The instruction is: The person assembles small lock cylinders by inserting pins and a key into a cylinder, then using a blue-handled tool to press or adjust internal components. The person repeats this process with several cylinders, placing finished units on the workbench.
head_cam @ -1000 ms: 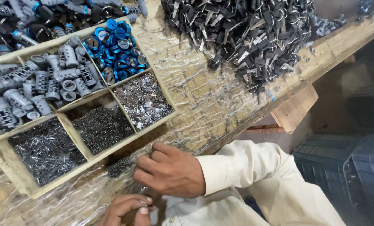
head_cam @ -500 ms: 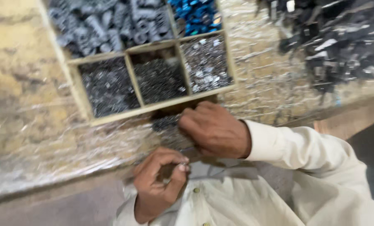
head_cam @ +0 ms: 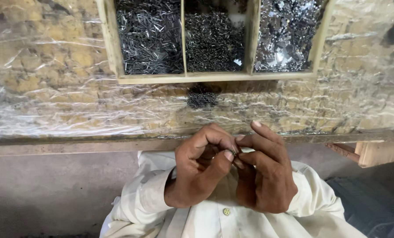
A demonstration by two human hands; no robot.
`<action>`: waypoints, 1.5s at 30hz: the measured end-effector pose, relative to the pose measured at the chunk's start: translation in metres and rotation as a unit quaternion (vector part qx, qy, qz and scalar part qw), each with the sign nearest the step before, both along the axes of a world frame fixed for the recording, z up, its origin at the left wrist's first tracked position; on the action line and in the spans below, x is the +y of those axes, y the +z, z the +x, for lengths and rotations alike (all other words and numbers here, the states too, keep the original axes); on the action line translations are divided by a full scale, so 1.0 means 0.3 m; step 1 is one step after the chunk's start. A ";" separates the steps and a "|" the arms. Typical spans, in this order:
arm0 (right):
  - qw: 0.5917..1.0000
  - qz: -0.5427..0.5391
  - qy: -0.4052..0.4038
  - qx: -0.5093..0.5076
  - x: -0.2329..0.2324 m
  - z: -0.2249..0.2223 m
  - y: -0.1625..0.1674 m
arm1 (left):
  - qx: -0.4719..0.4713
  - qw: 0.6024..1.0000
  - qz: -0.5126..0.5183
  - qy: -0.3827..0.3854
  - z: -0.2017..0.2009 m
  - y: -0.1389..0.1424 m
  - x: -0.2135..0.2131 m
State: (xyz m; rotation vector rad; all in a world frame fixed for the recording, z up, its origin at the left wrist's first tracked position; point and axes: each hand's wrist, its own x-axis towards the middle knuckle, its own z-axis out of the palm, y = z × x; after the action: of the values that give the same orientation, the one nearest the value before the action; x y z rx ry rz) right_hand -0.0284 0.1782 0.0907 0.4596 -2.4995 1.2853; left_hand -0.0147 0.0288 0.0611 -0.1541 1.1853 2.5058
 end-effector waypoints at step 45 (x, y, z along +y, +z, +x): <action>0.882 0.357 0.304 0.043 0.007 -0.539 0.317 | 0.101 0.991 -0.088 0.021 -0.059 0.064 -0.233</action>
State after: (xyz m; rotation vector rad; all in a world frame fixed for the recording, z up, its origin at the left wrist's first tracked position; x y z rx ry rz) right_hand -0.1900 0.1803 0.1857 1.5223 -2.7805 0.3892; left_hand -0.0323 -0.0412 0.0802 0.0325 1.4982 2.4976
